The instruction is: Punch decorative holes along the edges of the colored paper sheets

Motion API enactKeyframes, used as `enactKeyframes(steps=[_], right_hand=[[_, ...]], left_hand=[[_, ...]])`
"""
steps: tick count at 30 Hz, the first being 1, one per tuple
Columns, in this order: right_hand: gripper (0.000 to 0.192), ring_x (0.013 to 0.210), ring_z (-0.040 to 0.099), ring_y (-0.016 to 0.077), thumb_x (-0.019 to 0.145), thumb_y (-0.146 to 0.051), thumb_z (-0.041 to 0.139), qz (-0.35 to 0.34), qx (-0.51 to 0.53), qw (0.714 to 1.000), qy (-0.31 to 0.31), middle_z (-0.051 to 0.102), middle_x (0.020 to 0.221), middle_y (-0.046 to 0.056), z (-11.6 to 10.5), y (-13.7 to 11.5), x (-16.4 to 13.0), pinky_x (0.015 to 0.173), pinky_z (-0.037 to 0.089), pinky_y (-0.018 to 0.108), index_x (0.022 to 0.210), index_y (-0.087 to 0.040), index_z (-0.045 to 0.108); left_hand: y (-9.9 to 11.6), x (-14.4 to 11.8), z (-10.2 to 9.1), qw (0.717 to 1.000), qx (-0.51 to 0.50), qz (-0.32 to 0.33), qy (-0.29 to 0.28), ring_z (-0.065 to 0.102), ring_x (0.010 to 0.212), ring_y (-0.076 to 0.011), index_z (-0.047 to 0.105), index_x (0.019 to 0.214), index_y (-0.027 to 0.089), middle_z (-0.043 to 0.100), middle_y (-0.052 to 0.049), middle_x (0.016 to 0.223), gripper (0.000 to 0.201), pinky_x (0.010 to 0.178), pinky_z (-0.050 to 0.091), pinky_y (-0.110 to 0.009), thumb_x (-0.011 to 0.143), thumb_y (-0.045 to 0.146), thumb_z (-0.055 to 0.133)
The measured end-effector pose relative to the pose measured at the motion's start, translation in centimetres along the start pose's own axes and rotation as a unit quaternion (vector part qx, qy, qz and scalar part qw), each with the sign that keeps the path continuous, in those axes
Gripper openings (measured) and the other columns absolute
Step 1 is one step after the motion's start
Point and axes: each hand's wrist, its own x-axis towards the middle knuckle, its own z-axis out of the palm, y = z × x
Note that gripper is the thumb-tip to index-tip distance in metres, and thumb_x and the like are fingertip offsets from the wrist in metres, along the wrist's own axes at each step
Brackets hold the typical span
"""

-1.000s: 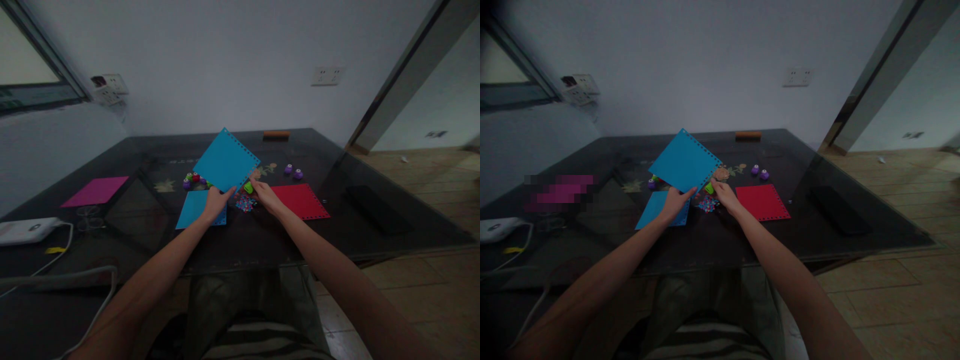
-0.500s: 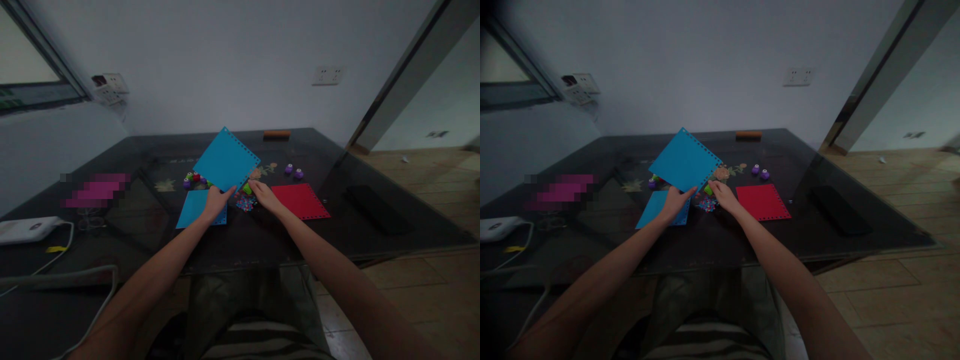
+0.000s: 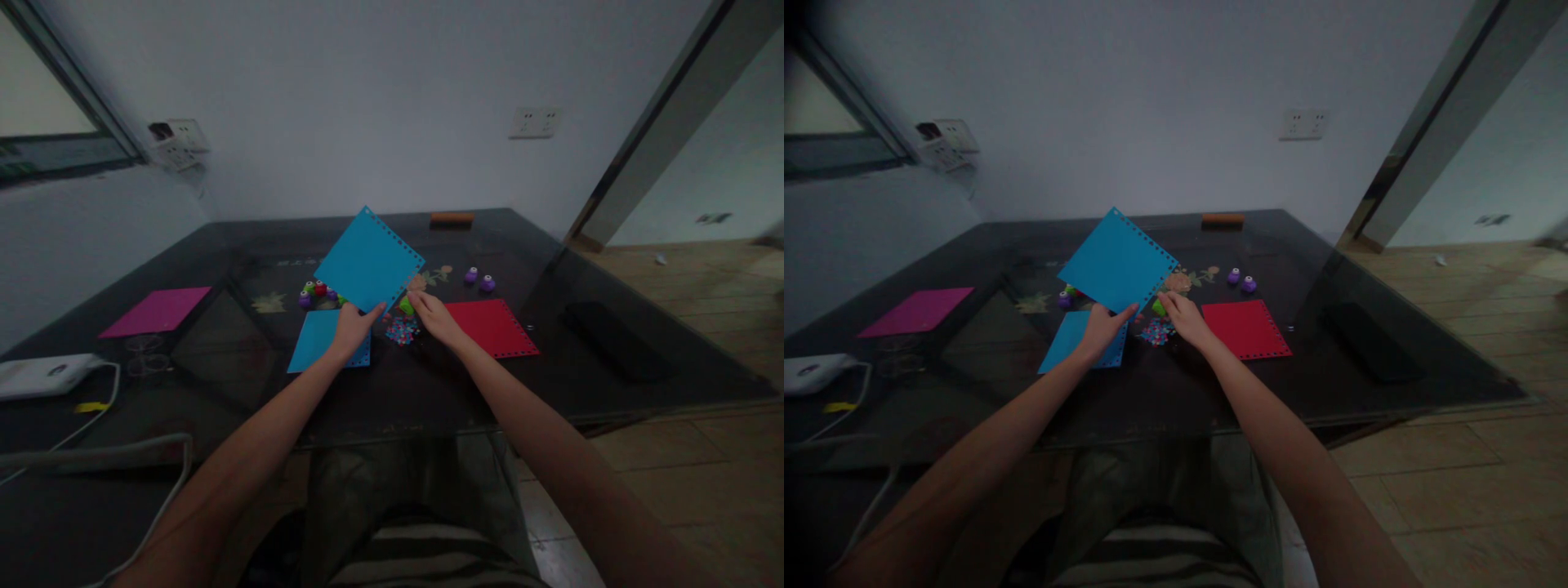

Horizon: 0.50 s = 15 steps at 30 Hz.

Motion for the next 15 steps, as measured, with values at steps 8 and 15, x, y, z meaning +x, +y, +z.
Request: enactKeyframes(steps=[8, 15], right_hand=[[0.049, 0.075, 0.055, 0.0182, 0.088, -0.057, 0.032, 0.046, -0.019, 0.998, 0.039, 0.062, 0.080, 0.006, -0.4, 0.2, -0.1, 0.073, 0.040, 0.030, 0.078, -0.016, 0.057], [0.053, 0.077, 0.057, 0.0181, 0.085, -0.064, 0.035, 0.064, 0.052, 0.996, 0.034, 0.064, 0.080, 0.006, 0.3, 0.9, 0.1, 0.075, 0.042, 0.030, 0.078, -0.017, 0.059]], left_hand=[[0.1, -0.1, -0.1, 1.000, 0.016, -0.003, -0.002, 0.068, 0.074, -0.0225, 0.070, 0.074, 0.014, 0.073, -0.009, 0.079, 0.030, 0.066, 0.051, -0.028, 0.077, 0.041, 0.058], [-0.1, -0.1, 0.0, 1.000, -0.014, 0.018, 0.003, 0.068, 0.070, -0.0222, 0.069, 0.071, 0.015, 0.073, -0.010, 0.074, 0.028, 0.064, 0.051, -0.029, 0.076, 0.041, 0.061]])
